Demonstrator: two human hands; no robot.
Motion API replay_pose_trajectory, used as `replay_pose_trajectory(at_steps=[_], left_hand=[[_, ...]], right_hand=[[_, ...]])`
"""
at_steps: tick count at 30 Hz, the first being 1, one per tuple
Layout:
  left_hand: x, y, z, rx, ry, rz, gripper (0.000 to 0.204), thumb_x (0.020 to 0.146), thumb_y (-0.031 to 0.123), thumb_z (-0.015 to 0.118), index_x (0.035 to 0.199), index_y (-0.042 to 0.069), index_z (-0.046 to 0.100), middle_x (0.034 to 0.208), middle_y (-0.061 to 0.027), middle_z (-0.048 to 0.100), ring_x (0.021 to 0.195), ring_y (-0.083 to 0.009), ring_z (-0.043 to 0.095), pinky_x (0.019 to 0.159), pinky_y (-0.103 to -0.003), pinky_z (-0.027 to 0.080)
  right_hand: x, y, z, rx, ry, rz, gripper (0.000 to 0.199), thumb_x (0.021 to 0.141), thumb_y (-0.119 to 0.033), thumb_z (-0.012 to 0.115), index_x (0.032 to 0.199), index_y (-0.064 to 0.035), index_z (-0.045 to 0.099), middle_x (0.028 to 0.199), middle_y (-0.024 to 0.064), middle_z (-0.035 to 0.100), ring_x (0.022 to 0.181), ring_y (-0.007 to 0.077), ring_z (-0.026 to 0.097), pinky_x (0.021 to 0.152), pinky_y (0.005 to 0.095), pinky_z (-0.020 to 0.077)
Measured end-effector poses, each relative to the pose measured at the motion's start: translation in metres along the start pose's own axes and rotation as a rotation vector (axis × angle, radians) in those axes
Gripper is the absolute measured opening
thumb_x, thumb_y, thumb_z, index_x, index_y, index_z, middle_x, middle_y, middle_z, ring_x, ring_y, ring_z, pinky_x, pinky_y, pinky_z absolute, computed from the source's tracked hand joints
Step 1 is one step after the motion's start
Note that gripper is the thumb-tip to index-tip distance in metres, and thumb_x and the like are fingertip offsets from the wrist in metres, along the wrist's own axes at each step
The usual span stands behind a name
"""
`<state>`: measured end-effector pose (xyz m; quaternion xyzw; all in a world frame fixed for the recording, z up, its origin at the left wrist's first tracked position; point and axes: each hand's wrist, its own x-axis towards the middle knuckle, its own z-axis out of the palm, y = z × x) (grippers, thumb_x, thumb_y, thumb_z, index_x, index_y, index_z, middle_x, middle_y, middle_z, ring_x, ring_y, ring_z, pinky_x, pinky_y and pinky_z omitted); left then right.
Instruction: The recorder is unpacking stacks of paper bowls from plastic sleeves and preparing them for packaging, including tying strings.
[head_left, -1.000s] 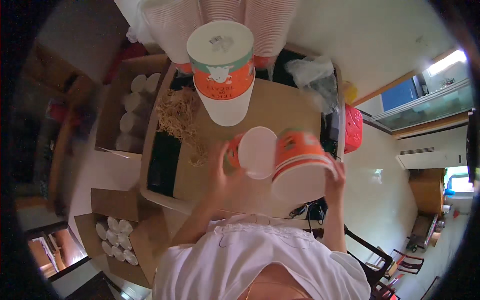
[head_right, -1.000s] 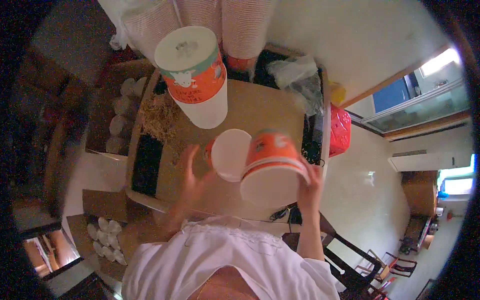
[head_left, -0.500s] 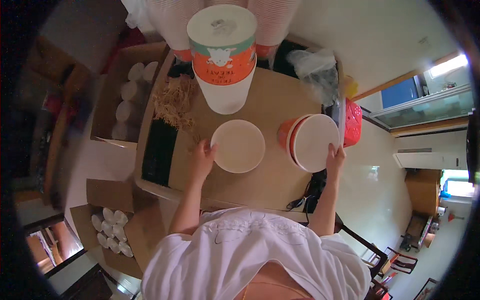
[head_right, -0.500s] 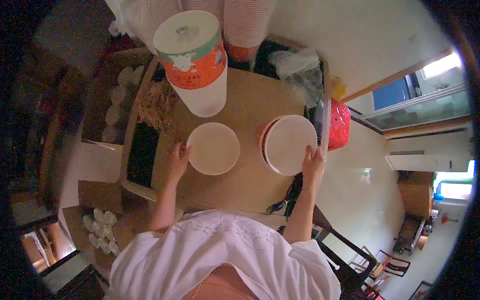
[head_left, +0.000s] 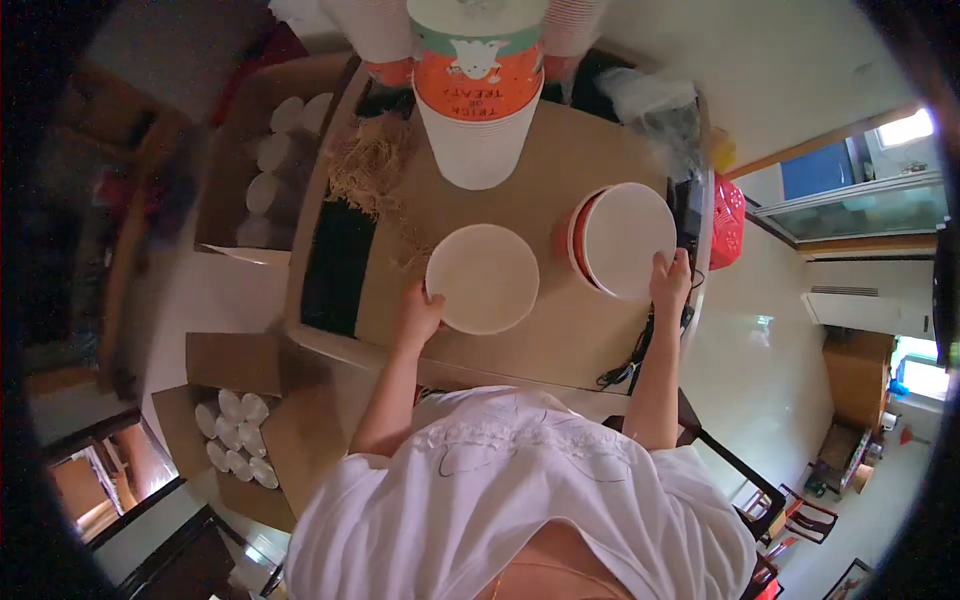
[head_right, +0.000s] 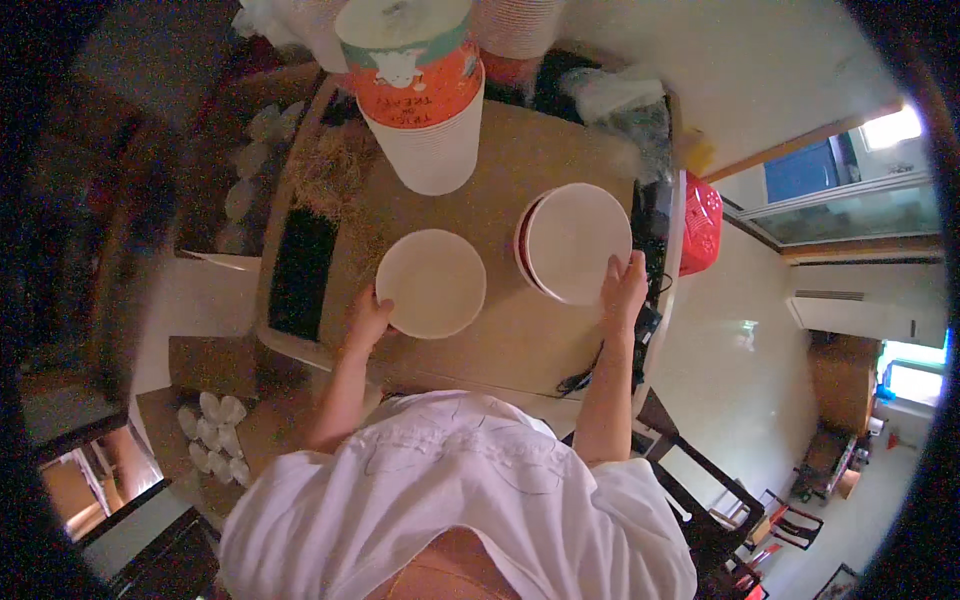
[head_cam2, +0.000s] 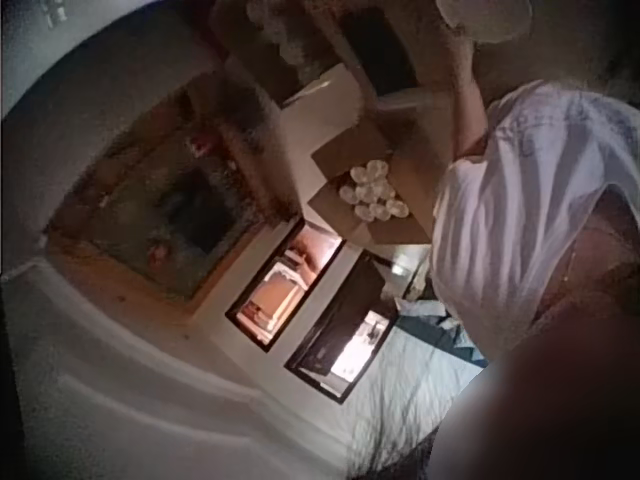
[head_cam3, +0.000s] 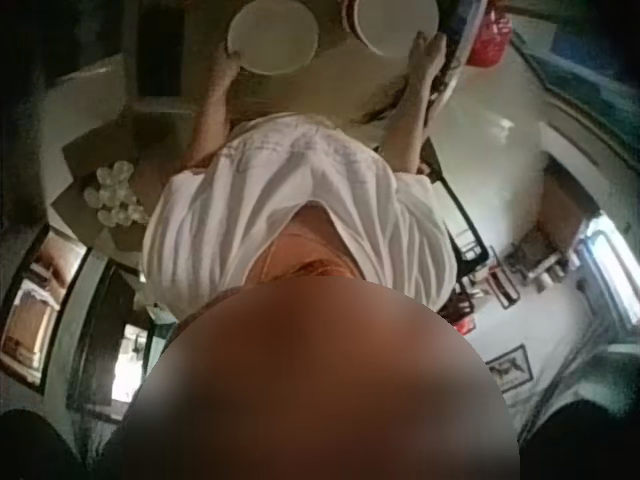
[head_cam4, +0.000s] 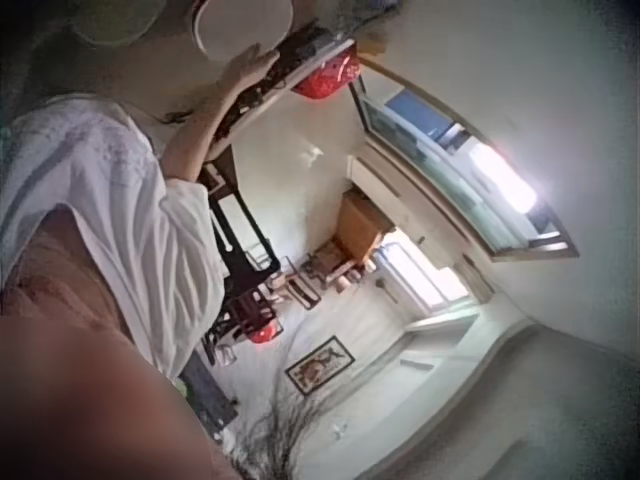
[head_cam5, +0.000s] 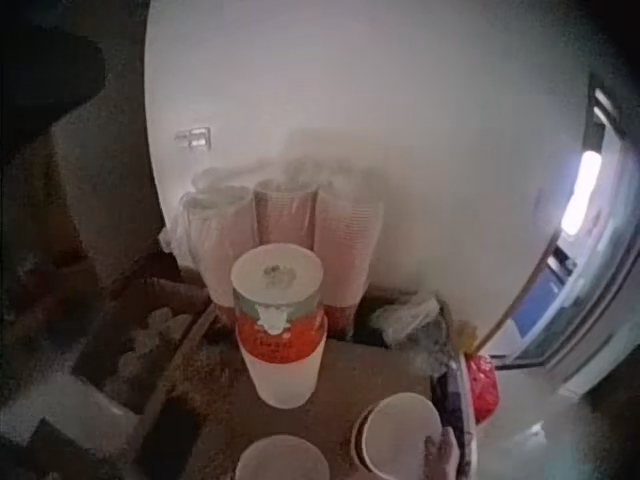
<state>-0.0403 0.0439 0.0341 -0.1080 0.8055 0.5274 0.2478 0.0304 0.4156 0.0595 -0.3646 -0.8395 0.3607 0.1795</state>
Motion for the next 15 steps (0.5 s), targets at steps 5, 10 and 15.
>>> replay_pose_trajectory(at_steps=[5, 10, 15], left_hand=[[0.014, -0.024, 0.000, -0.105, 0.044, 0.040, 0.034, 0.083, 0.008, 0.052, 0.115, 0.002, 0.047, 0.102, -0.0119, 0.057, 0.071, -0.0221, 0.064, 0.045, -0.030, 0.055], [0.024, -0.019, 0.002, -0.340, -0.022, -0.004, 0.045, 0.083, 0.016, 0.055, 0.123, 0.004, 0.038, 0.098, -0.0115, 0.059, 0.064, -0.0169, 0.063, 0.047, -0.030, 0.054], [0.034, 0.001, 0.007, -0.377, -0.113, -0.072, 0.043, 0.087, 0.012, 0.052, 0.126, 0.006, 0.035, 0.105, -0.0112, 0.053, 0.069, -0.0203, 0.065, 0.049, -0.031, 0.055]], right_hand=[[0.009, -0.006, 0.013, -0.260, 0.092, -0.042, 0.017, 0.082, -0.018, 0.054, 0.084, -0.0011, 0.049, 0.079, 0.0197, 0.059, 0.076, 0.0391, 0.056, 0.067, 0.0446, 0.0435], [0.025, -0.014, -0.005, -0.320, -0.108, 0.019, 0.026, 0.081, -0.028, 0.054, 0.086, -0.0022, 0.053, 0.090, 0.0212, 0.061, 0.084, 0.0404, 0.057, 0.072, 0.0451, 0.0443], [0.043, -0.012, -0.015, -0.402, -0.101, -0.032, 0.029, 0.080, -0.028, 0.053, 0.093, -0.0011, 0.056, 0.092, 0.0226, 0.060, 0.090, 0.0402, 0.056, 0.076, 0.0449, 0.0436]])
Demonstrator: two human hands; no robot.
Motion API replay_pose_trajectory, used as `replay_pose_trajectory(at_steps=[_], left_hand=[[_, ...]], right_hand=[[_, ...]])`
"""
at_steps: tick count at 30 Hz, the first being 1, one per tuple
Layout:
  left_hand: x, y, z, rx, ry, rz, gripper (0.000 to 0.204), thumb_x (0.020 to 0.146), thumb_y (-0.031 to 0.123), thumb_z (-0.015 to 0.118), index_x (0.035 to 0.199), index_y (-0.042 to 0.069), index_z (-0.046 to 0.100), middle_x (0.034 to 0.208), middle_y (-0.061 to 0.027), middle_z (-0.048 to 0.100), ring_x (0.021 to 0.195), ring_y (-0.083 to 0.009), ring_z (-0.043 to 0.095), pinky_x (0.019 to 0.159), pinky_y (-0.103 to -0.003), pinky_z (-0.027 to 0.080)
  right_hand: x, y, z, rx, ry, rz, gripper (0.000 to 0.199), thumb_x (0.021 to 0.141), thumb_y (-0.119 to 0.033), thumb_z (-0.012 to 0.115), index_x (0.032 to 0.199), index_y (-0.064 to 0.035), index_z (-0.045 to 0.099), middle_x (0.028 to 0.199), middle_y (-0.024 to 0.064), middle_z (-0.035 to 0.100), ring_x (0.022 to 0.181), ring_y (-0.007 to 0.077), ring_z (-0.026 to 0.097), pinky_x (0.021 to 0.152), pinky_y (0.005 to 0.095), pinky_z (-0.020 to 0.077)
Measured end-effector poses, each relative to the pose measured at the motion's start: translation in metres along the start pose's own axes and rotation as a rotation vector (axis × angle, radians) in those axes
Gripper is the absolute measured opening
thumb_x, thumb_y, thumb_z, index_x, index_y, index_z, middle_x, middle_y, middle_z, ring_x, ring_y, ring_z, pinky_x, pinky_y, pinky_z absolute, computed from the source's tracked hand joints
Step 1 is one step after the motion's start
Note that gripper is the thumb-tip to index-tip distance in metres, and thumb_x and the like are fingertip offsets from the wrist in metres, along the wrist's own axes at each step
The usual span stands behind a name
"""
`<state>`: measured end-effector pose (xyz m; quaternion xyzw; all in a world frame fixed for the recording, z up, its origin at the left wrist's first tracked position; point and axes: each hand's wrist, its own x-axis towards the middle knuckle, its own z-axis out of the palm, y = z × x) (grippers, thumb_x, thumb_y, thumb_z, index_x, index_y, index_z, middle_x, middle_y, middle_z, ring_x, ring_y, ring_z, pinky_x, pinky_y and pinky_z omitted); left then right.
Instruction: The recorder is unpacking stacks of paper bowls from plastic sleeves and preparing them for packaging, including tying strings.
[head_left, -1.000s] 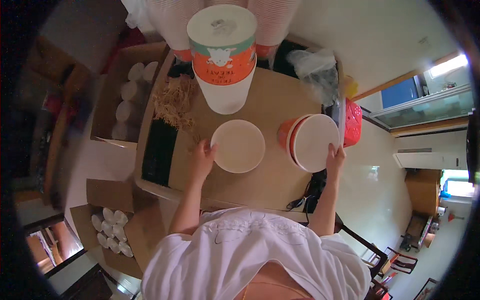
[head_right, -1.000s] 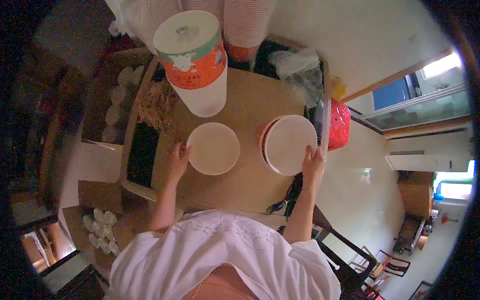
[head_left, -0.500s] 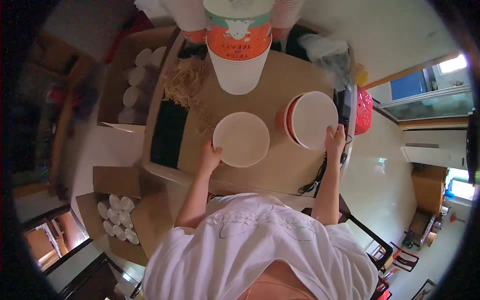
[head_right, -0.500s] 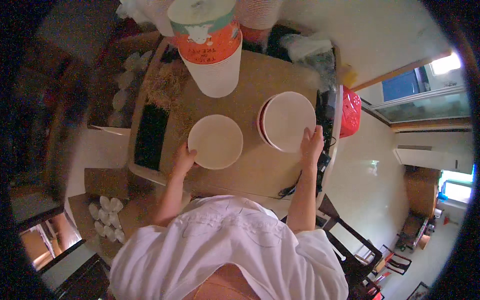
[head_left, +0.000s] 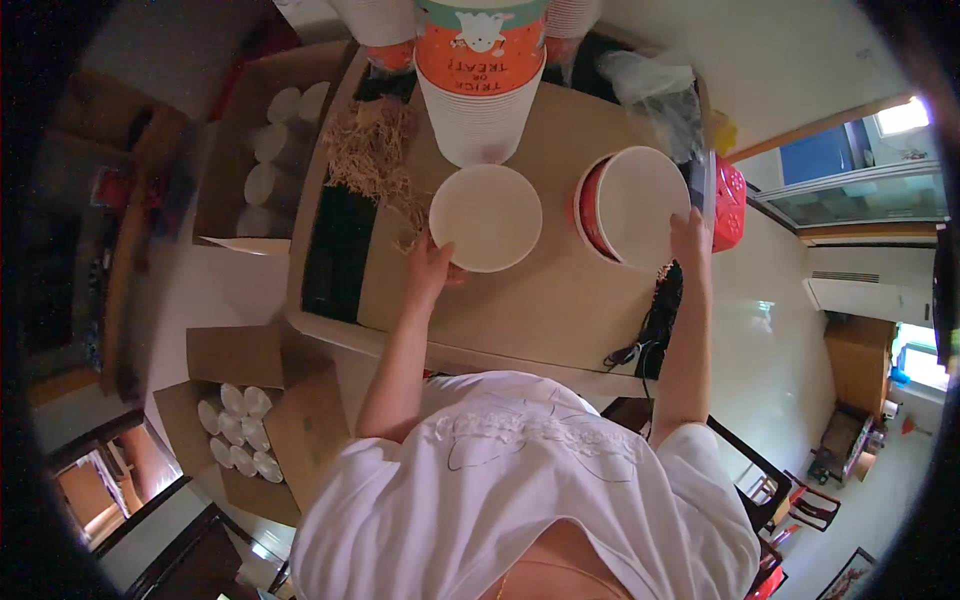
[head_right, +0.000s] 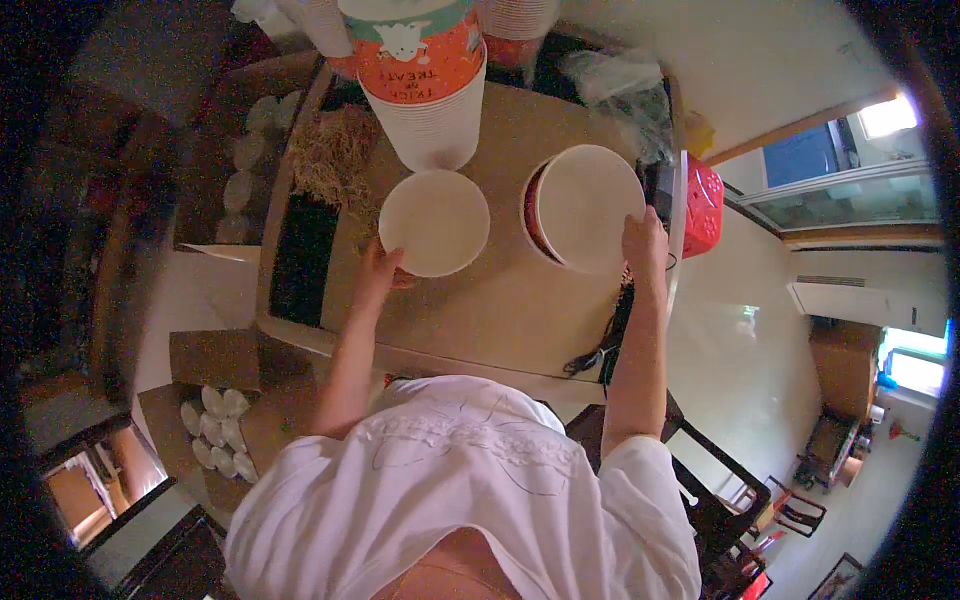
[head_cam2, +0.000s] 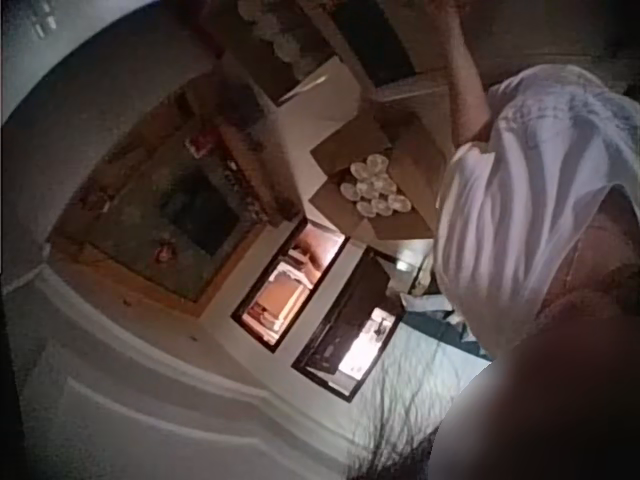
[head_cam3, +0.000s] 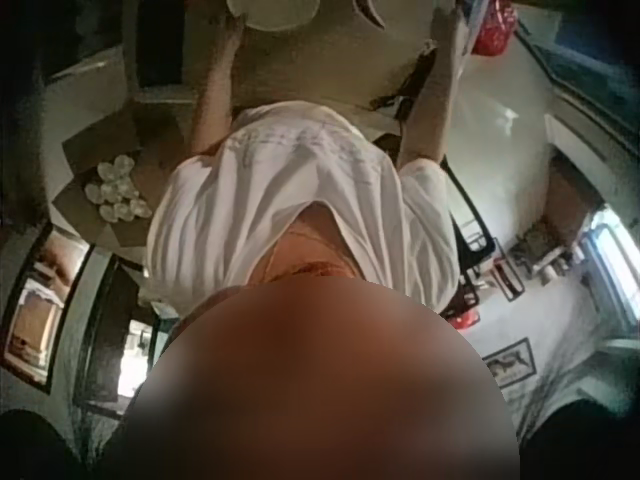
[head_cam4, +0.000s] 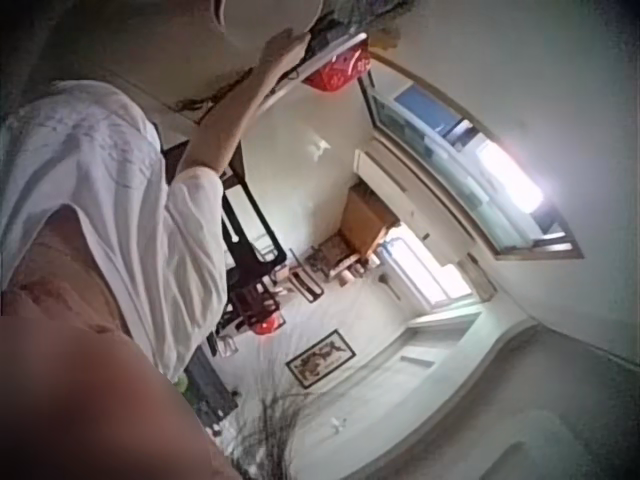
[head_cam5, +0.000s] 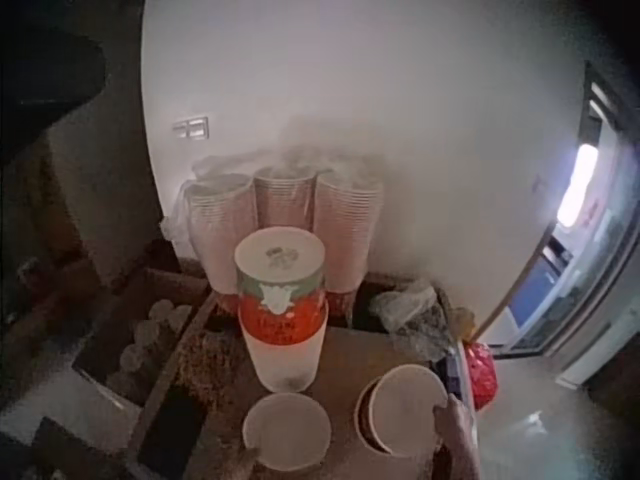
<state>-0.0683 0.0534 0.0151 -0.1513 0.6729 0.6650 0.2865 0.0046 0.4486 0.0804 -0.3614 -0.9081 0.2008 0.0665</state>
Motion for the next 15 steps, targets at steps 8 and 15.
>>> replay_pose_trajectory(at_steps=[8, 15], left_hand=[[0.020, -0.001, 0.005, -0.185, -0.029, 0.098, 0.049, 0.086, 0.016, 0.054, 0.129, 0.008, 0.032, 0.107, -0.0117, 0.052, 0.071, -0.0219, 0.065, 0.054, -0.033, 0.056], [0.041, 0.009, 0.016, -0.250, 0.037, 0.103, 0.044, 0.084, 0.011, 0.050, 0.124, 0.005, 0.035, 0.109, -0.0141, 0.052, 0.071, -0.0244, 0.064, 0.054, -0.035, 0.057]], right_hand=[[0.017, -0.029, -0.010, 0.048, -0.123, -0.079, 0.035, 0.077, -0.028, 0.048, 0.091, 0.0031, 0.056, 0.092, 0.0254, 0.059, 0.092, 0.0422, 0.055, 0.076, 0.0448, 0.0432], [0.063, 0.021, 0.039, 0.455, -0.324, -0.088, 0.025, 0.076, -0.017, 0.052, 0.090, 0.0025, 0.056, 0.074, 0.0141, 0.060, 0.067, 0.0209, 0.058, 0.062, 0.0362, 0.0472]])
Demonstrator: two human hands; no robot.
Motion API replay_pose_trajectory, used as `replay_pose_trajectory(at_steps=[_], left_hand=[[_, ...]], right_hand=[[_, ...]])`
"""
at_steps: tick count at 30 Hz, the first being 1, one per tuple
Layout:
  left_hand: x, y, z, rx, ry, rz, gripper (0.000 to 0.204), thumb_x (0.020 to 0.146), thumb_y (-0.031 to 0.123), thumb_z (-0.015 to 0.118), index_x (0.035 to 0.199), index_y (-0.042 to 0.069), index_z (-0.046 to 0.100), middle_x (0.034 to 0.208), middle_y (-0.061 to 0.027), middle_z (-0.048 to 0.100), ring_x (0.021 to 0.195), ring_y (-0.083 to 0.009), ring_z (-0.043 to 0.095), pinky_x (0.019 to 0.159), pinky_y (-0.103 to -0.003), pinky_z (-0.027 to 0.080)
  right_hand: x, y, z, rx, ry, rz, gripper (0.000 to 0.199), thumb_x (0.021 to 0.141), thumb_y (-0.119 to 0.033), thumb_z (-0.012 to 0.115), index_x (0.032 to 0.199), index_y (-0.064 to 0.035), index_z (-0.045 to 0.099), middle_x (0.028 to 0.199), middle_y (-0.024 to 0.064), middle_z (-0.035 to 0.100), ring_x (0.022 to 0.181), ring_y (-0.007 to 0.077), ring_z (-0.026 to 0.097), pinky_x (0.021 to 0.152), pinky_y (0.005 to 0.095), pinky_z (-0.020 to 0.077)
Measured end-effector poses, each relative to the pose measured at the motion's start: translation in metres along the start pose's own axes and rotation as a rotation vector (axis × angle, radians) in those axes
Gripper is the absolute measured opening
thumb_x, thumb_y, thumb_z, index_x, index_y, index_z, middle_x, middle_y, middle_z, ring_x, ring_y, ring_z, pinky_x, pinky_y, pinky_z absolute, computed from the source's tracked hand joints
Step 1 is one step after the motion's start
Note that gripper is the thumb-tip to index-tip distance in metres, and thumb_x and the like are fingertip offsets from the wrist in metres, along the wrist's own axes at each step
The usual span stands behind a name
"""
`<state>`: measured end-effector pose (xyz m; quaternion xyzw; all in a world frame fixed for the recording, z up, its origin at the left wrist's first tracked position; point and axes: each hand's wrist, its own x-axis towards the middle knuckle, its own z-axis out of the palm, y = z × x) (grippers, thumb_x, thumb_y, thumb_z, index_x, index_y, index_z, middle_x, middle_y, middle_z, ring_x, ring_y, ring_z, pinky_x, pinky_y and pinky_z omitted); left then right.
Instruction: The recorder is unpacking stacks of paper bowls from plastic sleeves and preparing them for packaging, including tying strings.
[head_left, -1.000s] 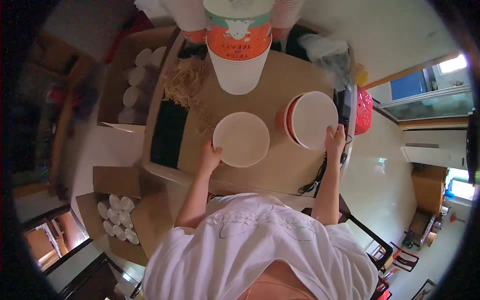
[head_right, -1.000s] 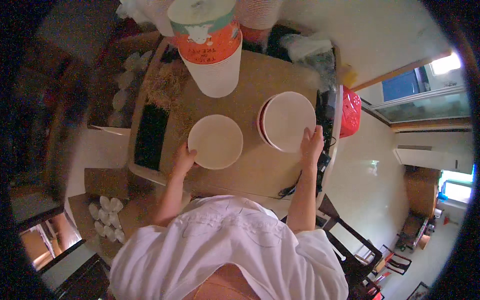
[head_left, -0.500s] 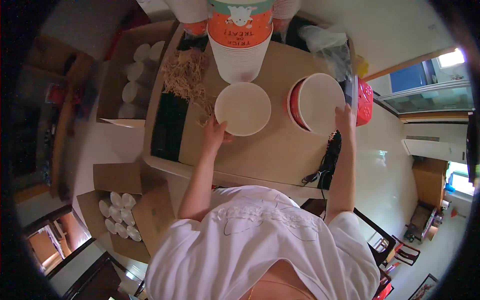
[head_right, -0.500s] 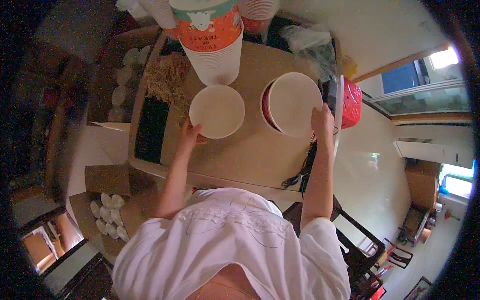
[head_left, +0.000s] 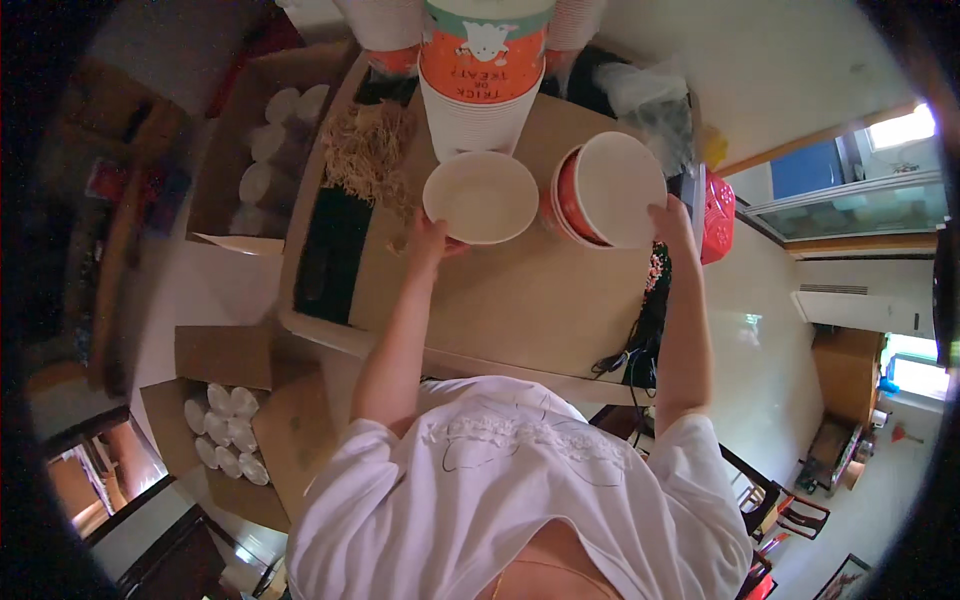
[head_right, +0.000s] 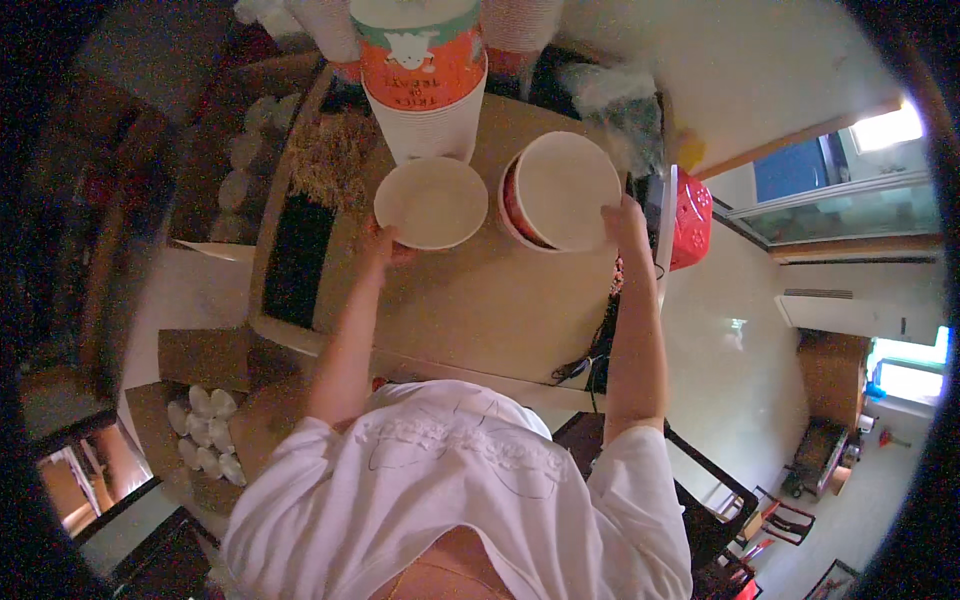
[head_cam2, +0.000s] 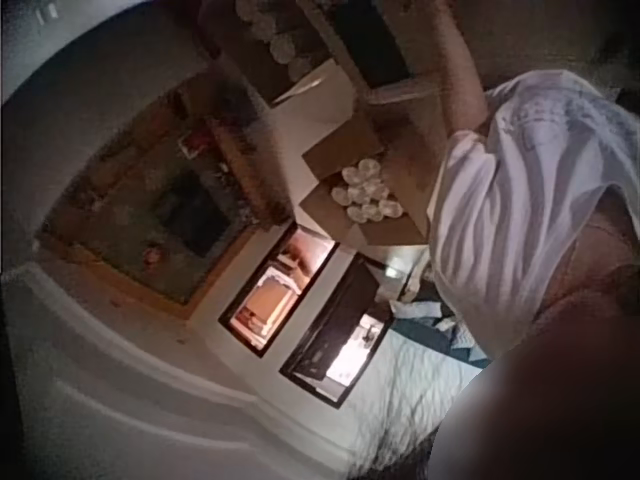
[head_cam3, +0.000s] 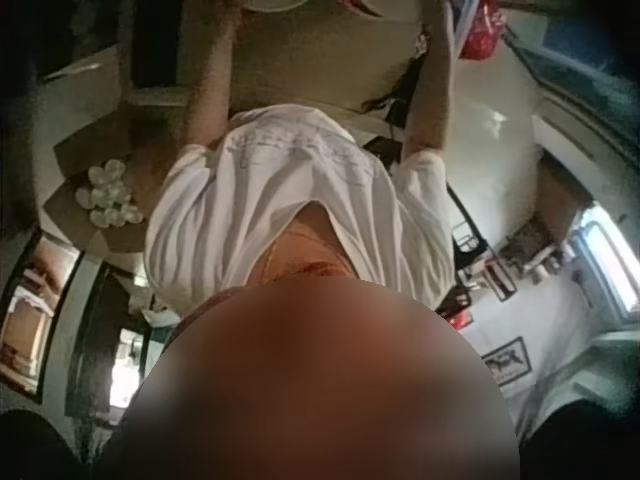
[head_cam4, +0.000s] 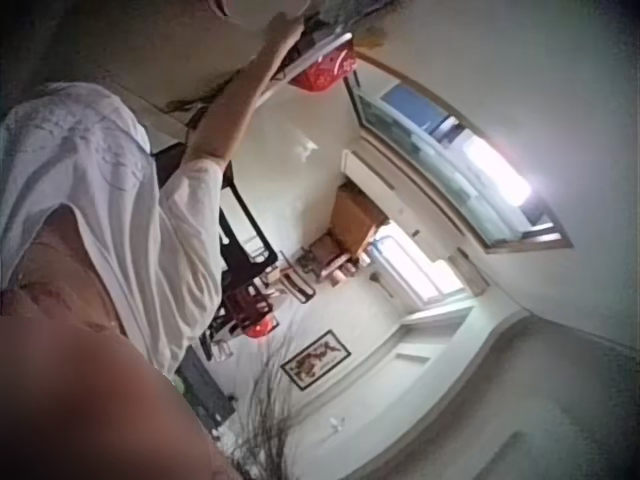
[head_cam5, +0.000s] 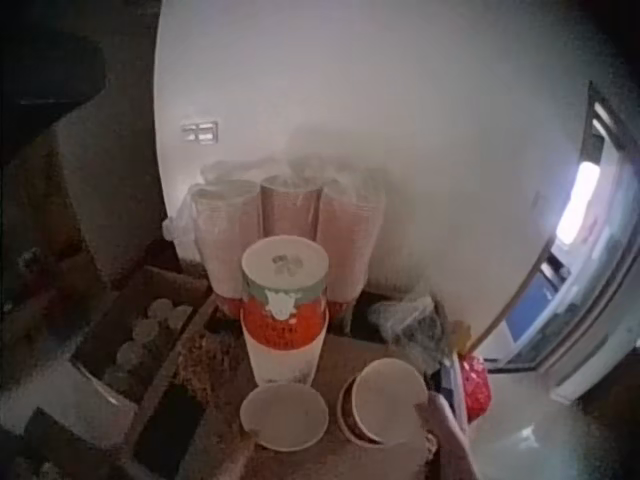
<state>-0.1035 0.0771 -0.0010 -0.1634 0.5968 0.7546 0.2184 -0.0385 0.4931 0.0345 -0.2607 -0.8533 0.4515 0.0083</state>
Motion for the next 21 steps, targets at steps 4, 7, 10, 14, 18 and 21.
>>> replay_pose_trajectory(at_steps=[4, 7, 10, 14, 18, 21], left_hand=[[0.019, 0.002, 0.000, 0.006, 0.027, 0.066, 0.042, 0.082, 0.011, 0.050, 0.122, 0.004, 0.037, 0.106, -0.0153, 0.053, 0.071, -0.0262, 0.064, 0.053, -0.036, 0.057], [0.014, 0.012, -0.010, 0.155, 0.063, -0.063, 0.044, 0.082, 0.011, 0.050, 0.123, 0.005, 0.036, 0.107, -0.0135, 0.053, 0.071, -0.0260, 0.064, 0.052, -0.035, 0.057], [0.016, -0.005, -0.016, 0.190, -0.012, 0.004, 0.044, 0.082, 0.015, 0.055, 0.122, 0.005, 0.038, 0.107, -0.0120, 0.053, 0.068, -0.0246, 0.064, 0.048, -0.034, 0.056], [-0.008, 0.009, -0.018, 0.223, 0.032, -0.147, 0.051, 0.081, 0.020, 0.060, 0.124, 0.005, 0.037, 0.111, -0.0119, 0.054, 0.076, -0.0233, 0.064, 0.058, -0.032, 0.055], [0.029, 0.049, -0.009, 0.490, 0.117, 0.454, 0.091, 0.074, 0.040, 0.070, 0.136, -0.004, 0.019, 0.132, -0.0215, 0.036, 0.123, -0.0308, 0.036, 0.101, -0.041, 0.031], [0.029, 0.105, 0.037, 0.851, 0.206, 0.762, 0.120, 0.057, 0.046, 0.079, 0.138, -0.004, 0.006, 0.140, -0.0227, 0.024, 0.127, -0.0321, 0.030, 0.105, -0.042, 0.026]], right_hand=[[0.000, -0.014, 0.014, -0.131, 0.080, 0.152, 0.021, 0.078, -0.014, 0.053, 0.095, -0.0028, 0.055, 0.076, 0.0044, 0.058, 0.054, 0.0155, 0.056, 0.039, 0.0296, 0.0468], [-0.030, -0.071, 0.022, 0.068, 0.028, 0.180, 0.026, 0.082, -0.020, 0.049, 0.100, -0.0022, 0.055, 0.081, 0.0076, 0.059, 0.067, 0.0195, 0.057, 0.060, 0.0332, 0.0481], [-0.024, -0.038, -0.016, -0.117, -0.025, 0.181, 0.034, 0.085, -0.022, 0.050, 0.113, -0.0042, 0.050, 0.096, 0.0079, 0.060, 0.085, 0.0197, 0.058, 0.072, 0.0338, 0.0484], [-0.079, -0.054, -0.064, 0.580, 0.145, -0.163, 0.042, 0.088, -0.023, 0.051, 0.124, -0.0020, 0.043, 0.108, 0.0055, 0.058, 0.095, 0.0143, 0.053, 0.079, 0.0289, 0.0446], [-0.173, -0.154, -0.094, 0.273, 0.167, -0.138, 0.034, 0.087, -0.018, 0.053, 0.116, -0.0015, 0.052, 0.104, 0.0042, 0.059, 0.090, 0.0103, 0.054, 0.076, 0.0257, 0.0440], [-0.204, -0.157, -0.085, 0.154, 0.119, 0.268, 0.038, 0.086, -0.015, 0.055, 0.121, -0.0022, 0.048, 0.104, 0.0045, 0.058, 0.089, 0.0092, 0.053, 0.075, 0.0247, 0.0442]])
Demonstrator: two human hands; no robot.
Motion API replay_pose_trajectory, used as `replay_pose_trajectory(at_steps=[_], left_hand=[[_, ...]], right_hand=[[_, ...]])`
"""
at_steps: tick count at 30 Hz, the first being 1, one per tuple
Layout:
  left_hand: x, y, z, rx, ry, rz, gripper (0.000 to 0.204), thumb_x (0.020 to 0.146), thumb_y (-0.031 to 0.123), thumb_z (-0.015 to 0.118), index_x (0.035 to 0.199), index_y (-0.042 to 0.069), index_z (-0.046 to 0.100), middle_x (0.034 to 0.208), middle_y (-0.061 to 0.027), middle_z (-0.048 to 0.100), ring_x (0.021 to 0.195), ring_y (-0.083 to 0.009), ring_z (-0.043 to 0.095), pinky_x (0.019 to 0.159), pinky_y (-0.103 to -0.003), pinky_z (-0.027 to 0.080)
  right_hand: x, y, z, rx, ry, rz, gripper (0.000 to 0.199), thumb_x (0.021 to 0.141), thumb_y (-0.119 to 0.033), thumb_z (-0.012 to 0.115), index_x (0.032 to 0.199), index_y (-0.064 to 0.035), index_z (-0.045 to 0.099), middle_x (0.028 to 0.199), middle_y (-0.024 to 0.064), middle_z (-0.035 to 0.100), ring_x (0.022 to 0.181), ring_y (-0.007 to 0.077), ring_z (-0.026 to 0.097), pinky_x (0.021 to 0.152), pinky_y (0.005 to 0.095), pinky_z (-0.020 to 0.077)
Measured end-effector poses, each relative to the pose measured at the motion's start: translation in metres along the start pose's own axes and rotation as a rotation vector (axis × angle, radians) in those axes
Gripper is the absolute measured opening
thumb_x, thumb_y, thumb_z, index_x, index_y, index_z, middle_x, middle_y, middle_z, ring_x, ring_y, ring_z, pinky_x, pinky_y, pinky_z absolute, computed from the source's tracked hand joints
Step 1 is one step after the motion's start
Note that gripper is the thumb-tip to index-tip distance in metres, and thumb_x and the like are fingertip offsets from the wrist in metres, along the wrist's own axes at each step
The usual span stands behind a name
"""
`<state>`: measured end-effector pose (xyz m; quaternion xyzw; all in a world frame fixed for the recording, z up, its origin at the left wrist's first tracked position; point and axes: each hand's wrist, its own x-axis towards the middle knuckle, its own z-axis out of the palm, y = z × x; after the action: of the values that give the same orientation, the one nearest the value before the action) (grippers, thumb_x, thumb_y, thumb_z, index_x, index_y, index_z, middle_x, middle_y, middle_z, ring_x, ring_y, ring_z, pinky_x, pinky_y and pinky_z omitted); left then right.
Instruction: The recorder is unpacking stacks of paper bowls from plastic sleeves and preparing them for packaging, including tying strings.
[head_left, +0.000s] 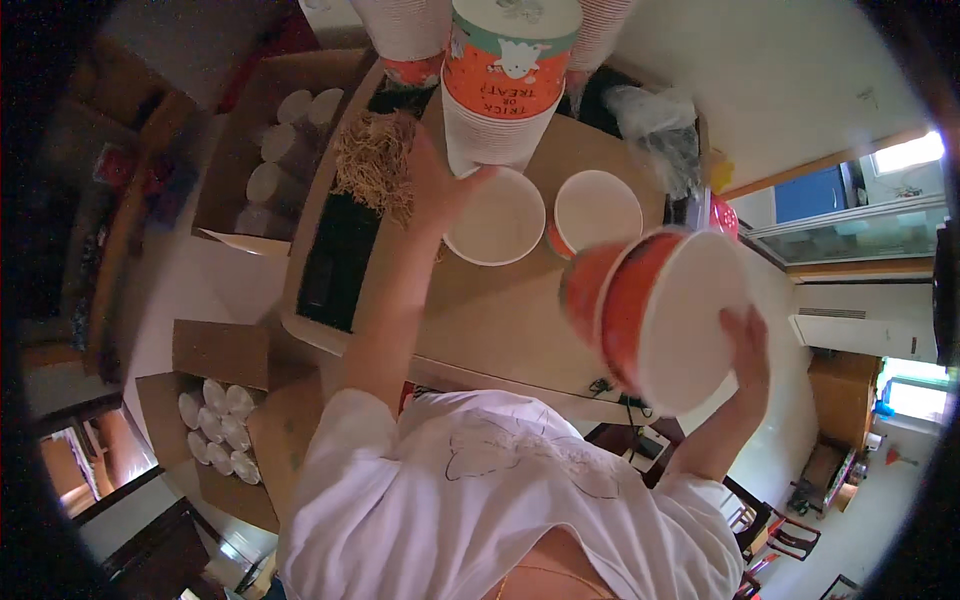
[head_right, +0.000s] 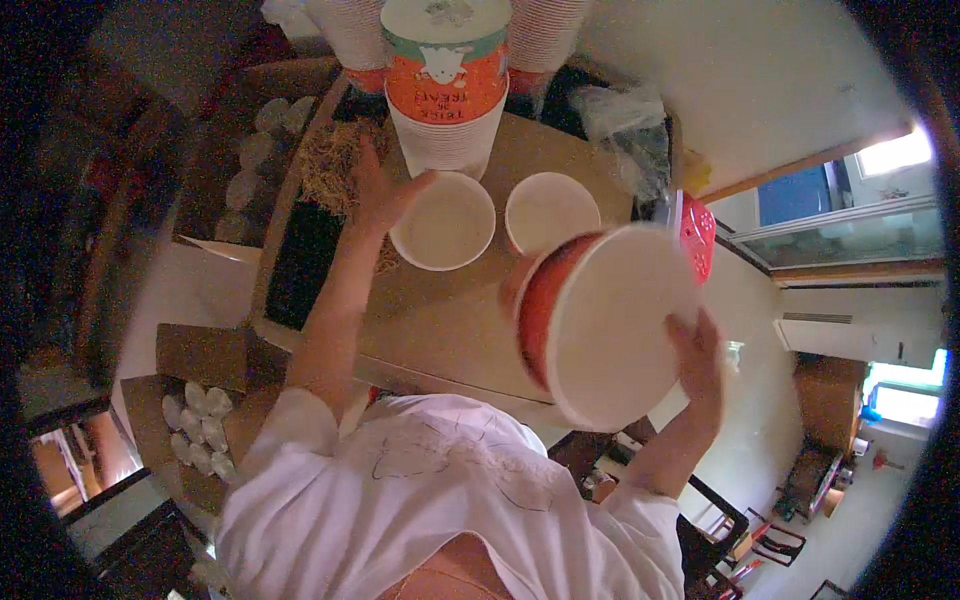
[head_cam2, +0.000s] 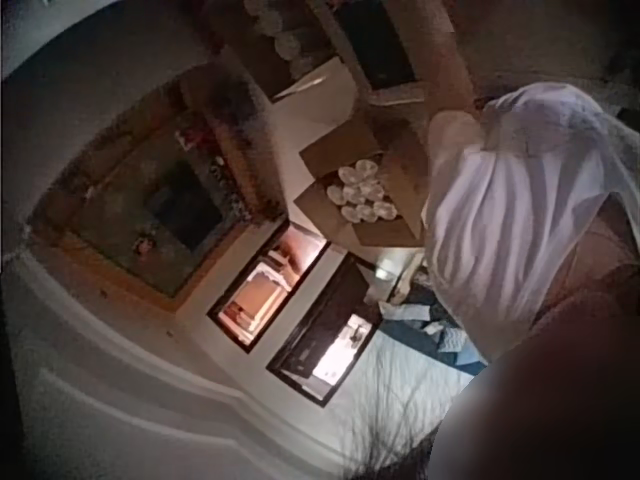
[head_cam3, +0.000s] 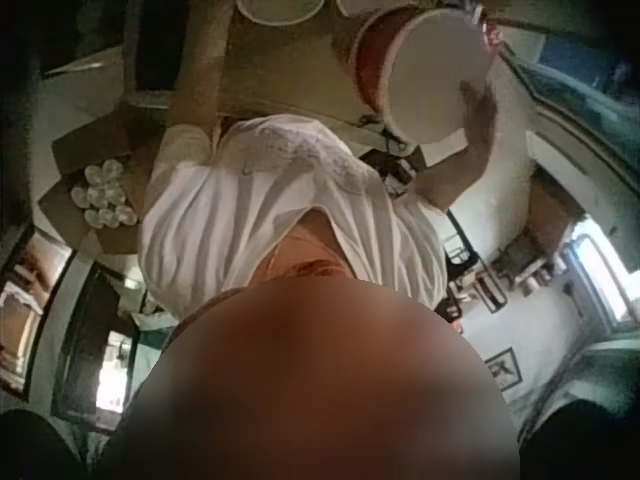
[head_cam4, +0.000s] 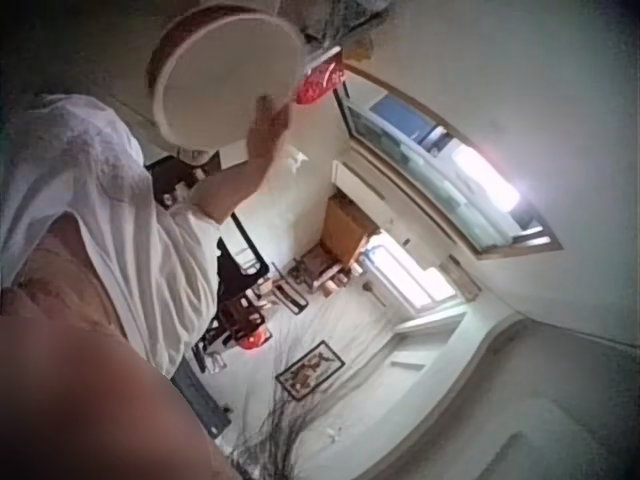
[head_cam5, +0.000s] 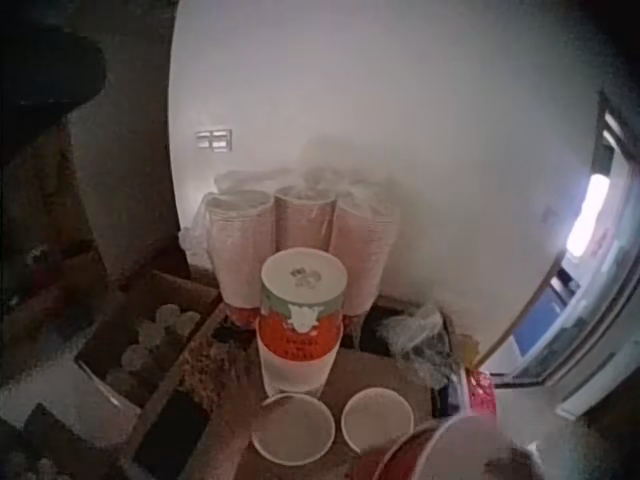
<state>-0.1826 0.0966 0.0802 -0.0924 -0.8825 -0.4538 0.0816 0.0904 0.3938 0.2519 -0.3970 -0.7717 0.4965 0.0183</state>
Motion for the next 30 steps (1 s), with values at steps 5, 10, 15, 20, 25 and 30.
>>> replay_pose_trajectory(at_steps=[5, 10, 15, 20, 25, 30], left_hand=[[0.039, 0.015, 0.042, -0.110, 0.224, 0.144, 0.124, 0.054, 0.040, 0.082, 0.139, -0.003, 0.001, 0.142, -0.0223, 0.018, 0.131, -0.0322, 0.024, 0.107, -0.041, 0.023], [0.084, -0.008, 0.015, -0.253, 0.044, 0.295, 0.114, 0.055, 0.029, 0.082, 0.138, 0.000, 0.009, 0.136, -0.0215, 0.031, 0.125, -0.0327, 0.034, 0.102, -0.040, 0.030], [0.100, -0.034, -0.014, -0.084, 0.016, 0.239, 0.108, 0.059, 0.033, 0.082, 0.137, -0.001, 0.016, 0.129, -0.0221, 0.042, 0.119, -0.0322, 0.043, 0.097, -0.037, 0.037], [0.034, -0.061, -0.013, -0.319, -0.028, 0.158, 0.082, 0.070, 0.026, 0.074, 0.133, -0.002, 0.028, 0.123, -0.0181, 0.049, 0.112, -0.0242, 0.050, 0.092, -0.032, 0.041], [-0.056, -0.119, -0.023, -0.201, -0.014, -0.257, 0.038, 0.081, 0.025, 0.063, 0.110, 0.001, 0.056, 0.099, -0.0122, 0.062, 0.091, -0.0193, 0.059, 0.079, -0.031, 0.045], [-0.124, -0.151, -0.015, 0.136, -0.123, -0.429, 0.025, 0.080, 0.024, 0.061, 0.095, 0.004, 0.062, 0.094, -0.0146, 0.062, 0.088, -0.0253, 0.060, 0.073, -0.035, 0.047]], right_hand=[[-0.008, 0.064, 0.045, -0.128, -0.296, -0.173, 0.041, 0.086, -0.009, 0.051, 0.125, -0.0014, 0.040, 0.092, 0.0037, 0.058, 0.079, 0.0116, 0.053, 0.068, 0.0270, 0.0446], [0.007, 0.125, 0.086, -0.235, -0.246, -0.316, 0.028, 0.082, -0.016, 0.052, 0.107, -0.0059, 0.045, 0.073, 0.0204, 0.057, 0.066, 0.0323, 0.059, 0.059, 0.0364, 0.0457], [0.022, 0.126, 0.142, -0.405, -0.080, -0.423, 0.019, 0.085, -0.019, 0.049, 0.084, -0.0005, 0.049, 0.073, 0.0241, 0.056, 0.067, 0.0430, 0.054, 0.058, 0.0460, 0.0423], [0.014, 0.094, 0.144, -0.372, -0.137, -0.237, 0.022, 0.087, -0.021, 0.050, 0.083, 0.0010, 0.048, 0.069, 0.0229, 0.054, 0.057, 0.0336, 0.054, 0.052, 0.0402, 0.0399], [0.003, 0.100, 0.059, 0.025, 0.092, -0.154, 0.018, 0.088, -0.019, 0.056, 0.078, -0.0042, 0.053, 0.069, -0.0025, 0.046, 0.068, 0.0059, 0.040, 0.060, 0.0224, 0.0359], [-0.004, 0.089, -0.002, 0.023, 0.212, -0.173, 0.016, 0.091, -0.014, 0.048, 0.092, -0.0002, 0.056, 0.075, 0.0001, 0.056, 0.070, 0.0076, 0.050, 0.060, 0.0224, 0.0397]])
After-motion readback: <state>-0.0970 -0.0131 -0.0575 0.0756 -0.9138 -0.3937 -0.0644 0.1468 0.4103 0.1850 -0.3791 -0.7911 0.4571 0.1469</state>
